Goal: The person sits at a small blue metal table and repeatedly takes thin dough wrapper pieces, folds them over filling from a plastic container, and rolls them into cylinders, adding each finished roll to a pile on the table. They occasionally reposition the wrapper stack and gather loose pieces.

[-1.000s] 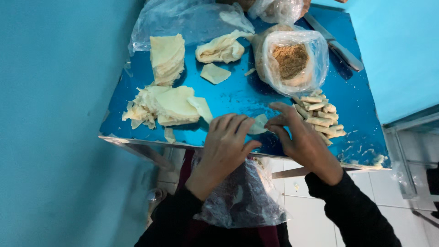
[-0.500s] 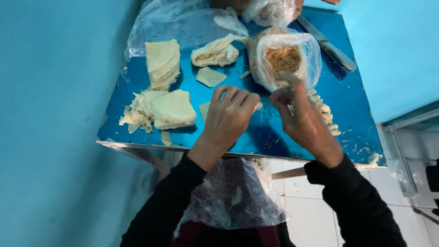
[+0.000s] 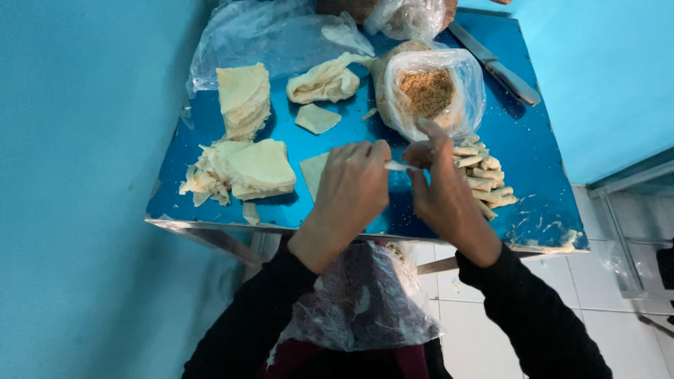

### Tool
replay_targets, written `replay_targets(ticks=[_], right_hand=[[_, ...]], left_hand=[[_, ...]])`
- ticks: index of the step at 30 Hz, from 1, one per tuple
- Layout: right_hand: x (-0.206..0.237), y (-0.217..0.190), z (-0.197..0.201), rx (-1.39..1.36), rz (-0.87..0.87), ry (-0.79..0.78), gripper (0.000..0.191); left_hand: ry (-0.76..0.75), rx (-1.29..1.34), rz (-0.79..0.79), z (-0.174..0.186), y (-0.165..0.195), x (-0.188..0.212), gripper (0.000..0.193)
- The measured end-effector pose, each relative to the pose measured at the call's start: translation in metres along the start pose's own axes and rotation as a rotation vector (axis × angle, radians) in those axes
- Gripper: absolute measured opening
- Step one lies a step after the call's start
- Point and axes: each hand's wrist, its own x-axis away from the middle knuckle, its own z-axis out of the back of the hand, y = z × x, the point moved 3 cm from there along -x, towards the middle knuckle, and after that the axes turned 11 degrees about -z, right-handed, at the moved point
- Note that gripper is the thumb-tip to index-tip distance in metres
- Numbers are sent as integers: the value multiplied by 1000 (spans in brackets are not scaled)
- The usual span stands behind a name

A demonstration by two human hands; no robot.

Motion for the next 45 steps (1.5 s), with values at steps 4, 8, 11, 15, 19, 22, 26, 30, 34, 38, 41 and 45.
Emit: replay_targets(ticks=[4,8,11,15,19,22,26,30,34,38,41,45], right_hand=[[-12,-3,14,83,59,64,62],[-5,-8,15,187,117,-25,59],[27,-12,10,216,119,-99,67],[74,6,40,270,-112,57,60],[124,32,78,600,-227,331,54],[163,55,96,792,-404,396,58],[196,80,103,884,-483,397,62],[204,91,108,952,-493,401,62],[195,87,111,1042,-476,398,60],[178,65,109,963,-509,369,48],[158,36,110,775,-492,369,42],[105,10,80,309,-296,202,56]], left_hand=[[123,-107,-163,8,-6,-3,7],[95,-154,-301,11,2,25,18],[-50,-211,-290,4,10,51,12],[-64,-66,-246,8,11,75,21],[-69,19,-261,15,8,82,32],[-87,36,-274,19,6,85,38],[-106,44,-281,21,6,91,37],[-72,64,-283,24,5,94,36],[-82,71,-301,25,5,94,37],[-86,80,-309,25,6,95,36],[-85,58,-356,22,8,95,36],[-79,54,-376,16,9,95,37]])
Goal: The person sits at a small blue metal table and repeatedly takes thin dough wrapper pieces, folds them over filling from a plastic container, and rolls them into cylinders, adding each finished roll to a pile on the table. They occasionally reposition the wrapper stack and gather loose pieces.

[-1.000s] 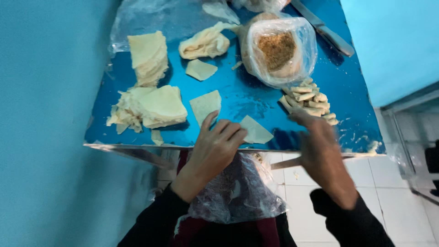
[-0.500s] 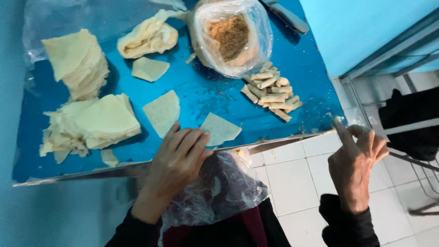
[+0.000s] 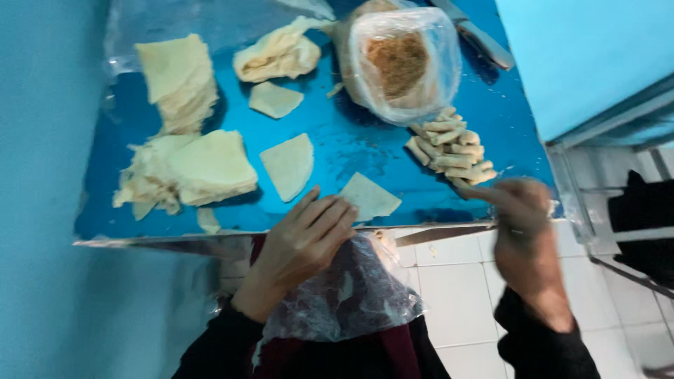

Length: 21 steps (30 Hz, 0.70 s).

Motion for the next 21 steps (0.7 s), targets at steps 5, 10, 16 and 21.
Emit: replay_targets(ticks=[5,10,16,21], right_hand=[[-33,-48,-65,-6,317,-253,68],[-45,-62,-86,219,480,-257,63],[-51,-60,-68,553,597,-114,45],[-36,-58,-65,408,590,-265,62]], left_hand=[[1,-6,15,-6,1,0,36],[9,-37,4,-11,1,0,33],[22,-21,13,-13,1,1,33],[43,-6,17,-16,1,1,33]])
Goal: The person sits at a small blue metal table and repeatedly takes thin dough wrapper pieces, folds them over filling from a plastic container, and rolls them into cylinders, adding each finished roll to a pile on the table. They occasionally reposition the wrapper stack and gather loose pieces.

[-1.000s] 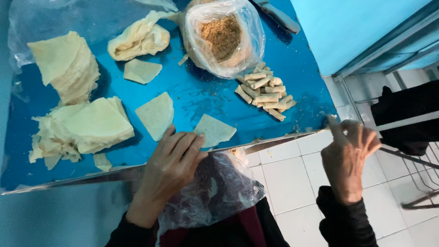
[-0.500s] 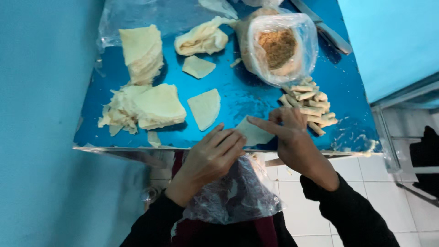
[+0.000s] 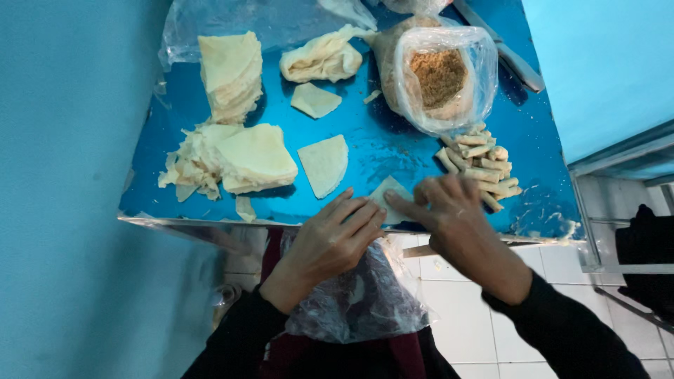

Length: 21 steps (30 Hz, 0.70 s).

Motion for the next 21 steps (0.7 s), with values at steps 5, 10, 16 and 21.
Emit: replay_targets(ticks=[5,10,16,21], right_hand=[[-14,32,15,-28,-95,35,38],[-74,73,17,-295,-153,223,38],[-132,83,-30,-423,-88,284,50],[-142,92,-64,-241,-50,372,64]], left_hand=[[10,10,-4,-4,-1,1,33],[42,59,34,-2,-2,-1,32],[43,68,40,2,-2,-5,30],[119,174,163,6,-2,-7,20]])
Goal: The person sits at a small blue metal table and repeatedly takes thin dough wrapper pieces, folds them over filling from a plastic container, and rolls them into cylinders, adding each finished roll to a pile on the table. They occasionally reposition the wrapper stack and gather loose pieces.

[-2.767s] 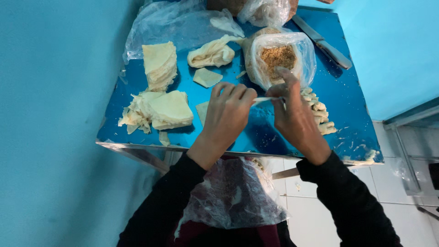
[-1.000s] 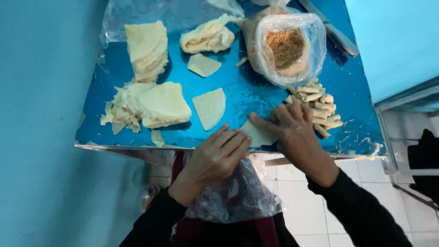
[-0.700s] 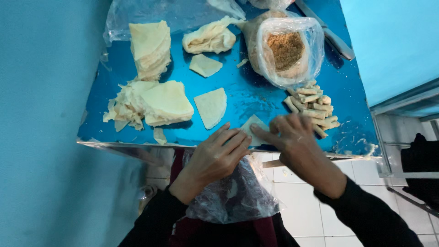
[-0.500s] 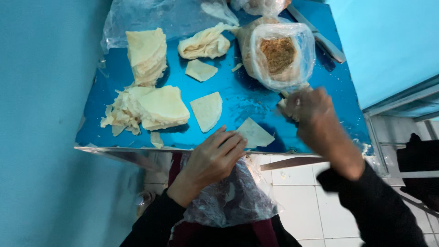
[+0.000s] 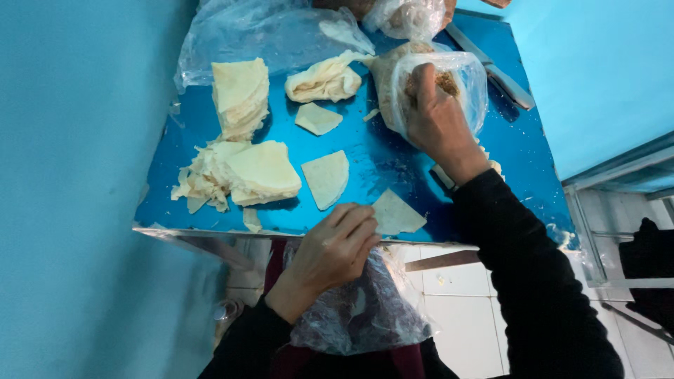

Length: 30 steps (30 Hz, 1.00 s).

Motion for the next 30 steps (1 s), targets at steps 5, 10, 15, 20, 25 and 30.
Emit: replay_targets(ticks=[5,10,15,20,25,30], right_hand=[[-11,3,10,182,-116,-65,46],[-1,-20,76,-246,-263,-132,40],[66,-89,72,-530,-306,-448,42],[94,-116,62,-419,-264,-466,39],[114,-122,75,-122,61,-200,52],[122,-111,73,-221,-176,-268,59]], left_hand=[[127,-14,171,6,-1,-7,14],[108,47,283,8,-2,-13,22],[81,41,337,11,0,-17,25],[65,39,362,12,1,-18,20],[86,2,371,9,0,-18,17],[73,2,366,9,2,-18,16]])
